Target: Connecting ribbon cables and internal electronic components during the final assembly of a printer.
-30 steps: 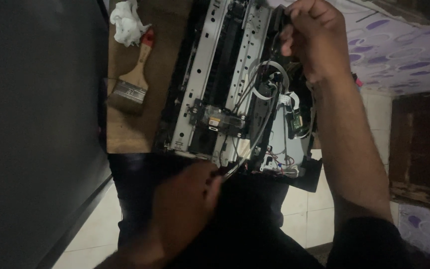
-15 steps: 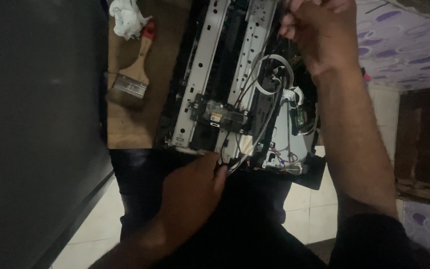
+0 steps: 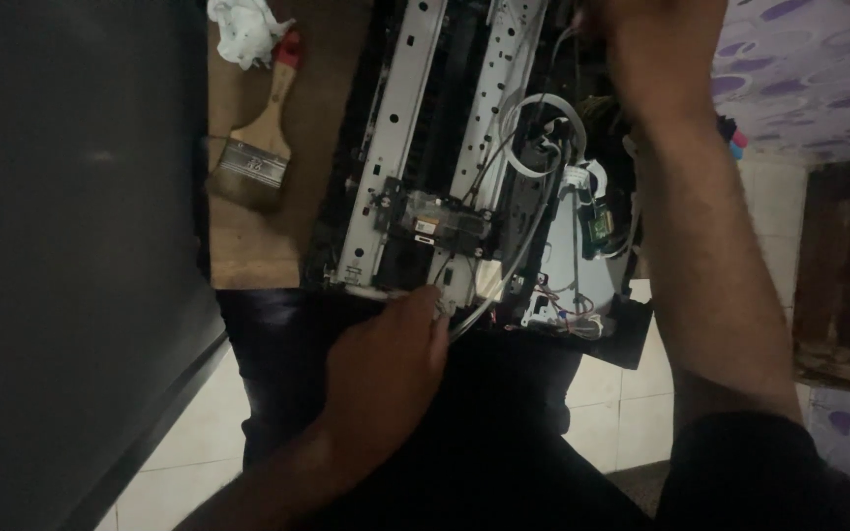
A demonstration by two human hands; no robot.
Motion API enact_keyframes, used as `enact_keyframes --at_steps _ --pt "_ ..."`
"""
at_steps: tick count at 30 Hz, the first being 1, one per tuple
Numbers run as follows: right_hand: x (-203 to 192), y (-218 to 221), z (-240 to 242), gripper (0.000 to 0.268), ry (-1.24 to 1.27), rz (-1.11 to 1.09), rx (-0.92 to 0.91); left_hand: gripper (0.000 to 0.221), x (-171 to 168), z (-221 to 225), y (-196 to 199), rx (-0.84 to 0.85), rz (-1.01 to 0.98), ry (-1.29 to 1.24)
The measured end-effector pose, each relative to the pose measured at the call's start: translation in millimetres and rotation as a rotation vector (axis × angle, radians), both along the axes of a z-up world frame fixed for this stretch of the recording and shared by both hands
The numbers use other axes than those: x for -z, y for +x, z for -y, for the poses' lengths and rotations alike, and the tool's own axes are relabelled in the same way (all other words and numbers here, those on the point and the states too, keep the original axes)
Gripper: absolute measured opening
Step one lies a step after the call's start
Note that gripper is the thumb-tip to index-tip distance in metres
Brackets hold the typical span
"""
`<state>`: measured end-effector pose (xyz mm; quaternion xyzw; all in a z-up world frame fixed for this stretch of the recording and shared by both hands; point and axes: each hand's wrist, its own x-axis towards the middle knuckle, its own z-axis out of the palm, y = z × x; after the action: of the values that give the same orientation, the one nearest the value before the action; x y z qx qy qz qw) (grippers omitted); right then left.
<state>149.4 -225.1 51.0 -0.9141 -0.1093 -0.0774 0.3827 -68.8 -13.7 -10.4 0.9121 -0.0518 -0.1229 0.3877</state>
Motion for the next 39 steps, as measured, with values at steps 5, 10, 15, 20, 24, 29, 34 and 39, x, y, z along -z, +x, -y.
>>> enact_keyframes --at_steps 5,10,15,20,24,29,34,39 --pt "0 -1 8 0.008 -0.112 -0.011 -0.015 0.019 22 6 -5 0.000 0.085 0.064" --pt "7 5 17 0.008 -0.234 -0.021 -0.047 0.020 9 1 5 0.069 -0.101 0.028" --pt "32 21 40 0.009 -0.364 -0.035 -0.084 0.028 18 2 4 0.022 0.147 0.051" --pt "141 25 102 0.010 -0.486 -0.037 -0.109 0.027 27 10 2 -0.035 0.185 -0.003" --pt "37 32 79 0.011 -0.576 -0.034 -0.113 0.013 34 13 2 -0.071 0.313 0.090" --pt "14 48 77 0.012 -0.686 -0.042 -0.130 0.012 35 16 -2 -0.138 0.302 0.027" --pt "13 61 76 0.013 -0.795 -0.049 -0.151 0.016 39 14 -1 -0.112 0.348 0.099" --pt "12 64 73 0.015 -0.904 -0.059 -0.162 0.014 34 13 -3 -0.016 0.212 0.028"
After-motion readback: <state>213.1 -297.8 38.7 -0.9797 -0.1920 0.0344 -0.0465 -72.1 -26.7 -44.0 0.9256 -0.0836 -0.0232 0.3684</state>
